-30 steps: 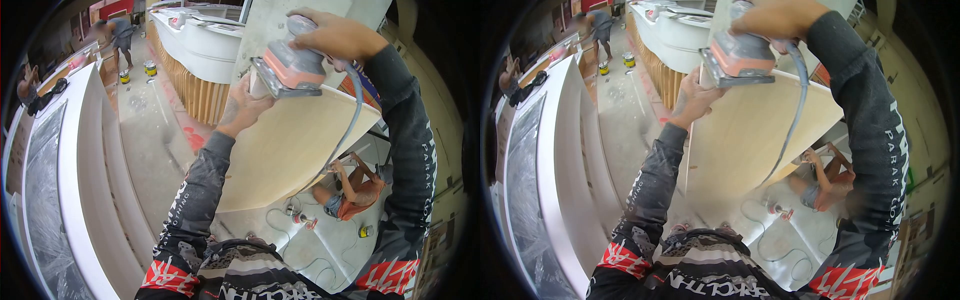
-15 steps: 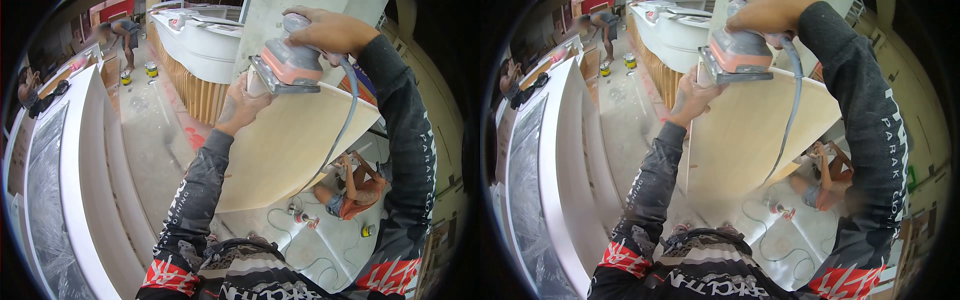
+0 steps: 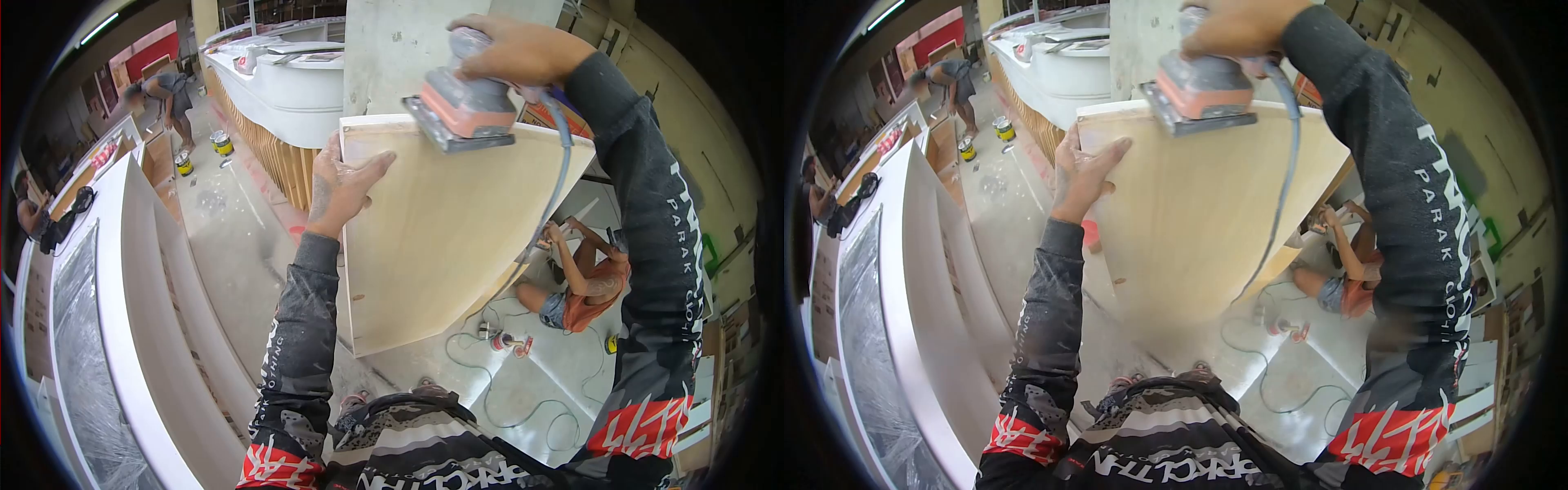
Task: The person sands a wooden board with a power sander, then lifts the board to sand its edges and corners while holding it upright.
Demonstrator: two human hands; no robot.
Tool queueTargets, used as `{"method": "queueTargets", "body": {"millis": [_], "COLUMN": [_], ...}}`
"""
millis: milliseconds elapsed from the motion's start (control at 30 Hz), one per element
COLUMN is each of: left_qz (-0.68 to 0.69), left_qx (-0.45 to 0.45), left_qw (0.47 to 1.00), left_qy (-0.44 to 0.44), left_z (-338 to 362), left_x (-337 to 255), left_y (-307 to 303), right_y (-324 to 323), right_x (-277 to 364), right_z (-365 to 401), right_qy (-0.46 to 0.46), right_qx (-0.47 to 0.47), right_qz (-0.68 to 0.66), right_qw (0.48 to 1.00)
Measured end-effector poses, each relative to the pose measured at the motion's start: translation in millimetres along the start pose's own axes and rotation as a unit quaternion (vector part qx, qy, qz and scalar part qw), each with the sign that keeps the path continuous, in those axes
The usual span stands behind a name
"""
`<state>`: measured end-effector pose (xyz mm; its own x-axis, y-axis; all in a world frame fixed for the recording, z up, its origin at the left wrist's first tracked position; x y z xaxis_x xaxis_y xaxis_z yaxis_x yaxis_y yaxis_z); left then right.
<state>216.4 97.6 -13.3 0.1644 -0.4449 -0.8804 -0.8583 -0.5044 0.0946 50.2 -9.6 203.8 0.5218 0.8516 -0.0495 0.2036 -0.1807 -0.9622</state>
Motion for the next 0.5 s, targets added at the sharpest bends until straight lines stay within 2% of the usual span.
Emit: {"method": "queueTargets", "body": {"millis": [33, 100, 167, 300, 333, 400, 433, 500], "left_qz": [-0.001, 0.003, 0.006, 0.019, 0.019, -0.073, -0.073, 0.000], "left_qx": [0.001, -0.010, -0.010, -0.014, -0.014, 0.016, 0.017, -0.017], "left_qw": [1.000, 1.000, 1.000, 0.999, 0.999, 0.957, 0.957, 1.000], "left_qy": [0.000, 0.003, 0.007, 0.031, 0.032, 0.280, 0.281, 0.021], "left_z": [0, 0, 0, -1, -7, -14, -8, 1], "left_x": [1, 2, 4, 9, 27, 36, 22, 12], "left_y": [1, 0, -2, -3, -7, -9, -5, -4], "right_y": [-3, -7, -7, -10, -11, -9, -9, -9], "right_x": [-14, -31, -48, -103, -113, -127, -133, -129], "right_z": [4, 13, 31, 46, 50, 56, 57, 52], "right_qy": [-0.020, 0.007, 0.129, 0.159, 0.176, 0.199, 0.222, 0.211], "right_qx": [-0.026, -0.008, 0.056, 0.040, 0.036, 0.037, 0.040, 0.037], "right_qz": [-0.008, 0.004, 0.008, 0.036, 0.036, 0.025, 0.015, 0.040], "right_qw": [0.999, 1.000, 0.990, 0.986, 0.983, 0.979, 0.974, 0.976]}}
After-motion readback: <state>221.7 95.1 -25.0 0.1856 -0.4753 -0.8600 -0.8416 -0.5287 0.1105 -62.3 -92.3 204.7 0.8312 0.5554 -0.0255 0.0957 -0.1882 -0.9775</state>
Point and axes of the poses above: each hand's wrist, its own z-axis away from the middle knuckle, its own y-axis out of the palm, x = y × z, the point moved 7 cm from there along -z, towards the middle knuckle, and after that the axes turned 3 degrees about -z, right-handed, at the moved point
